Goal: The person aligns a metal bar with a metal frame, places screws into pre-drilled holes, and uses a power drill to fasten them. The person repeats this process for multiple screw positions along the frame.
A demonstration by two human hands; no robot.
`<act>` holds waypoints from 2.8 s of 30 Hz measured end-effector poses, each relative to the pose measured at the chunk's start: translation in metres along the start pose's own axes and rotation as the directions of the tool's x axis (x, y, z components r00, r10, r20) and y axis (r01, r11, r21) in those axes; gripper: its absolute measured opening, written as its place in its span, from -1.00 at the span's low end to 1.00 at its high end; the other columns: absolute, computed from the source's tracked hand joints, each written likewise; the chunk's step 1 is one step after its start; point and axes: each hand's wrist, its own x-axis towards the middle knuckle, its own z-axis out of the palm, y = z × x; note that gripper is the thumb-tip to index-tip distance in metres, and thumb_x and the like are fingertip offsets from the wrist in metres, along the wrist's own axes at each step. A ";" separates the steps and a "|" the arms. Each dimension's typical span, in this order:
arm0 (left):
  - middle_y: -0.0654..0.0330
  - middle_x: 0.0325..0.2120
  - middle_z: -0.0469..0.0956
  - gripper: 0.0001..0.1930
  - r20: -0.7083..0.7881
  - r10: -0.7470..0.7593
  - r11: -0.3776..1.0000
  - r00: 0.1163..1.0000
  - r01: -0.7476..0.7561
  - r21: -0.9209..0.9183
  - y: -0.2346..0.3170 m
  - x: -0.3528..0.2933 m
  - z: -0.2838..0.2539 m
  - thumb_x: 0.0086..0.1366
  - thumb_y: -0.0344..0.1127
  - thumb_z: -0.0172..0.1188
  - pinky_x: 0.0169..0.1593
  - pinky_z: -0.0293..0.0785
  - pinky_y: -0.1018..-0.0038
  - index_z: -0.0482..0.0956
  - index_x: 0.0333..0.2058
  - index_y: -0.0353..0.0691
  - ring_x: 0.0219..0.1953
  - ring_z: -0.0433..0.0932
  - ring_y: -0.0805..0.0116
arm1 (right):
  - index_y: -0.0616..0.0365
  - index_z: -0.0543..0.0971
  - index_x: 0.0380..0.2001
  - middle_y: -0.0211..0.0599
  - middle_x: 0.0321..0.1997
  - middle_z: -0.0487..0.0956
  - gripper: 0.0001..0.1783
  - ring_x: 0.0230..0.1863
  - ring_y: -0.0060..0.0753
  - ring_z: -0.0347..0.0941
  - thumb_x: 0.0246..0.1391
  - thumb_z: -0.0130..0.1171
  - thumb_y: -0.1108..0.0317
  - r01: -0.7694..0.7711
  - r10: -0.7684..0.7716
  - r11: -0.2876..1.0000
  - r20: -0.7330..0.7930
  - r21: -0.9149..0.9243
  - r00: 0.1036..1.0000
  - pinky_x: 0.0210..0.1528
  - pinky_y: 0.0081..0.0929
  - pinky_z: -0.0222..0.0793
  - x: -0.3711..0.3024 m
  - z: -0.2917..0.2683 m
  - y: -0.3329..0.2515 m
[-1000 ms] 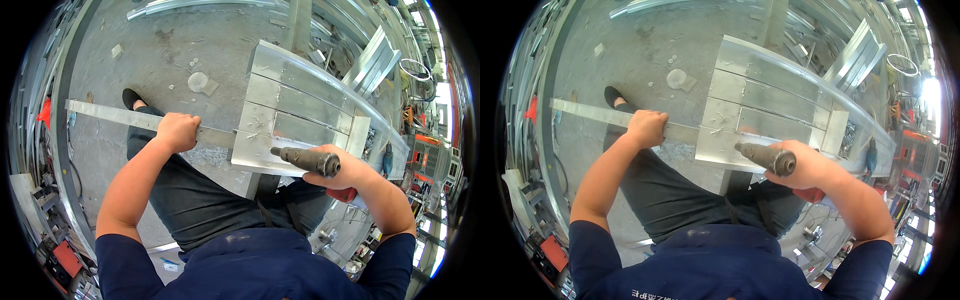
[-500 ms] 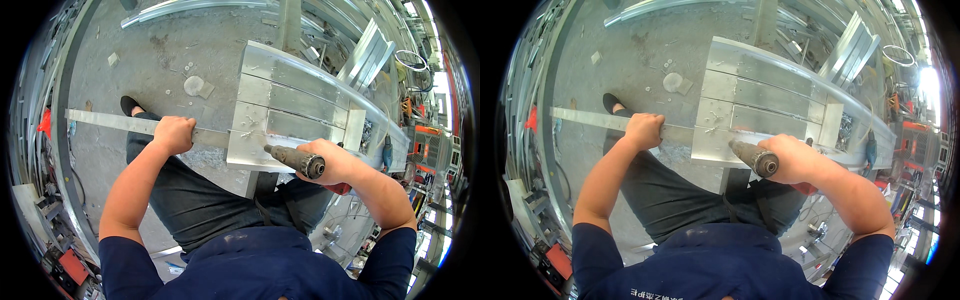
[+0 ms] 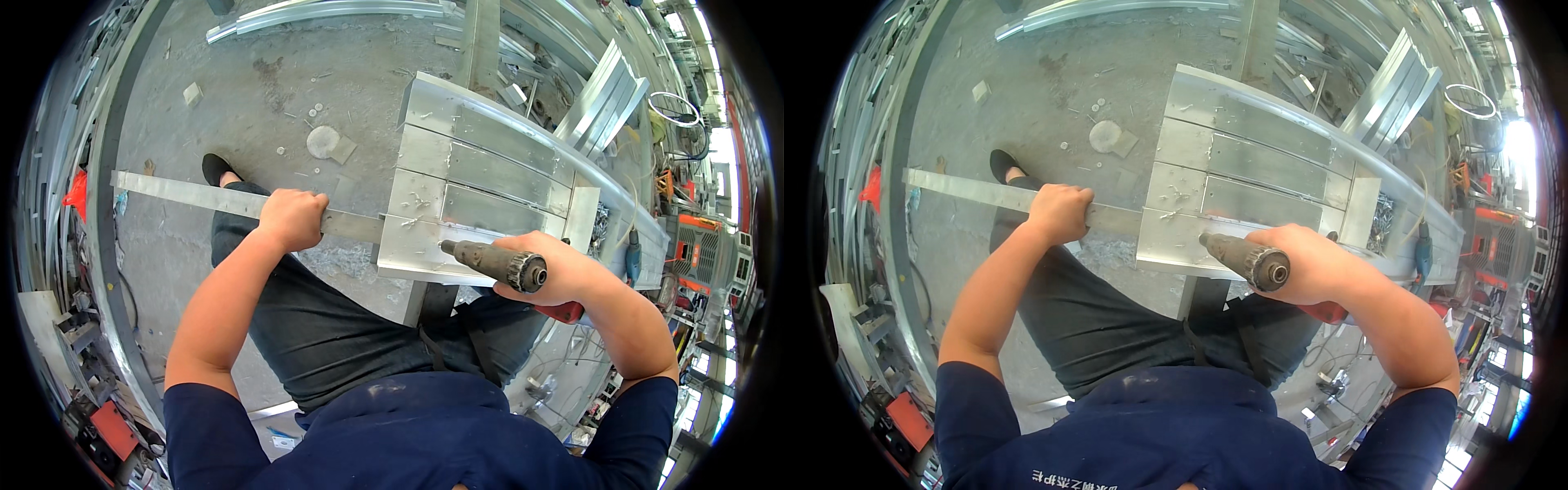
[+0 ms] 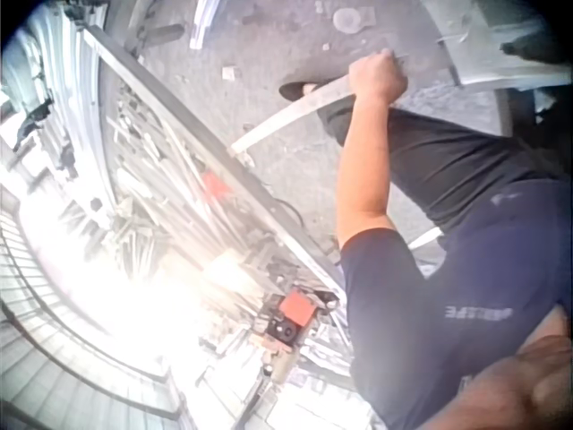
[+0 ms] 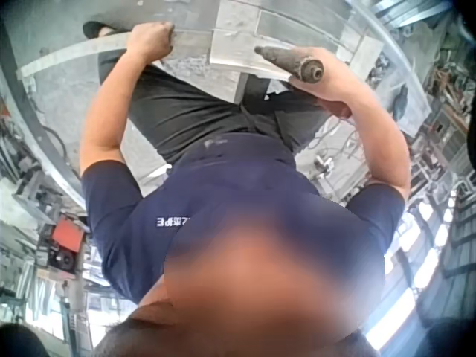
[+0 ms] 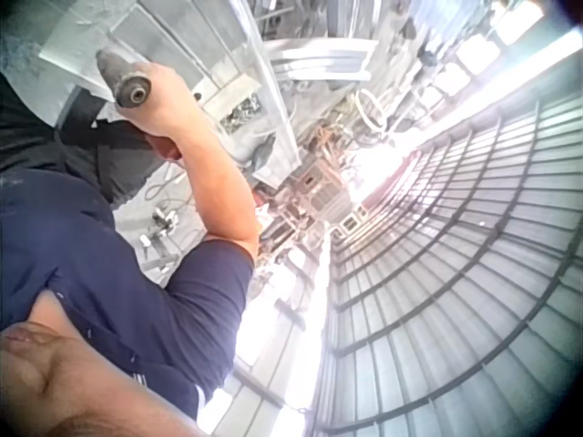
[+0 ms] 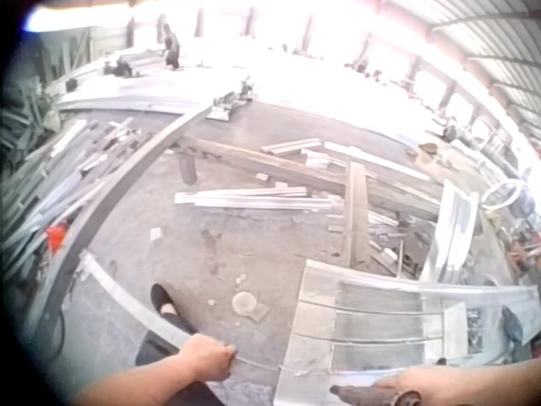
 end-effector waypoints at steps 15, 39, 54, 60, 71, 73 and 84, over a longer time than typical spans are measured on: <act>0.10 -0.36 0.69 -0.80 0.015 -0.005 1.000 1.000 0.005 0.002 0.000 0.001 -0.001 0.00 -0.31 0.27 -0.14 0.57 0.17 0.61 -0.33 -0.16 -0.23 0.69 0.03 | 0.17 0.56 -0.32 -0.08 -0.46 0.64 -0.84 -0.41 -0.02 0.63 0.05 0.27 0.35 -0.146 0.147 0.989 0.061 -0.017 0.987 -0.32 -0.15 0.53 0.004 0.003 -0.006; 0.04 -0.37 0.68 -0.76 -0.047 -0.028 0.994 0.998 0.033 0.104 0.001 0.002 0.007 -0.06 -0.24 0.32 -0.13 0.58 0.15 0.60 -0.38 -0.17 -0.23 0.68 0.00 | 0.21 0.59 -0.10 -0.40 -0.32 0.59 -0.65 -0.28 -0.54 0.48 -0.01 0.33 0.48 -0.105 0.320 0.929 -0.632 0.354 0.706 -0.16 -0.45 0.46 -0.174 0.014 0.152; 0.02 -0.38 0.69 -0.69 -0.115 -0.091 0.991 0.989 0.101 0.083 0.023 0.008 0.009 -0.22 -0.30 0.43 -0.03 0.57 0.16 0.64 -0.39 -0.16 -0.21 0.66 -0.01 | 0.26 0.35 0.14 0.25 -0.21 0.67 -0.45 -0.13 0.24 0.65 0.08 0.16 0.33 -0.701 0.563 0.644 -0.810 0.306 0.164 -0.06 0.09 0.55 -0.125 -0.004 0.420; -0.01 -0.27 0.65 -0.63 -0.046 -0.143 0.982 0.989 0.147 0.118 0.022 0.001 -0.009 -0.20 -0.25 0.48 -0.05 0.59 0.15 0.67 -0.34 -0.16 -0.17 0.66 -0.08 | 0.31 -0.07 0.51 0.18 -0.21 0.68 -0.07 -0.21 0.19 0.64 0.14 0.07 0.35 -0.627 0.526 0.729 -0.811 0.275 0.255 -0.10 0.05 0.55 -0.088 -0.002 0.419; 0.00 -0.13 0.61 -0.56 0.102 -0.189 0.968 0.977 0.169 0.183 0.017 0.011 -0.001 -0.14 -0.16 0.51 0.00 0.60 0.15 0.67 -0.26 -0.22 -0.12 0.65 -0.10 | 0.10 -0.15 0.56 0.17 0.11 0.60 0.00 0.09 0.11 0.58 0.11 0.04 0.50 -0.543 0.704 0.682 -0.641 0.490 0.306 0.15 -0.02 0.48 -0.089 -0.008 0.444; 0.00 -0.13 0.61 -0.57 0.110 -0.200 0.967 0.974 0.178 0.184 0.016 0.006 -0.003 -0.13 -0.15 0.50 0.00 0.60 0.15 0.67 -0.25 -0.22 -0.11 0.65 -0.09 | 0.10 -0.16 0.56 0.18 0.13 0.59 0.01 0.11 0.12 0.56 0.11 0.07 0.48 -0.514 0.672 0.719 -0.654 0.467 0.346 0.16 -0.02 0.47 -0.094 -0.014 0.424; 0.10 -0.30 0.73 -0.59 0.042 -0.138 0.973 0.990 0.127 0.194 0.014 -0.005 -0.019 -0.07 0.01 0.40 -0.01 0.61 0.18 0.72 -0.26 -0.07 -0.16 0.70 0.04 | 0.17 0.63 -0.07 -0.11 0.00 0.61 -0.62 0.11 0.05 0.49 0.05 0.36 0.26 -0.073 0.074 0.995 -0.997 0.073 -0.002 0.20 -0.13 0.41 -0.100 0.054 0.271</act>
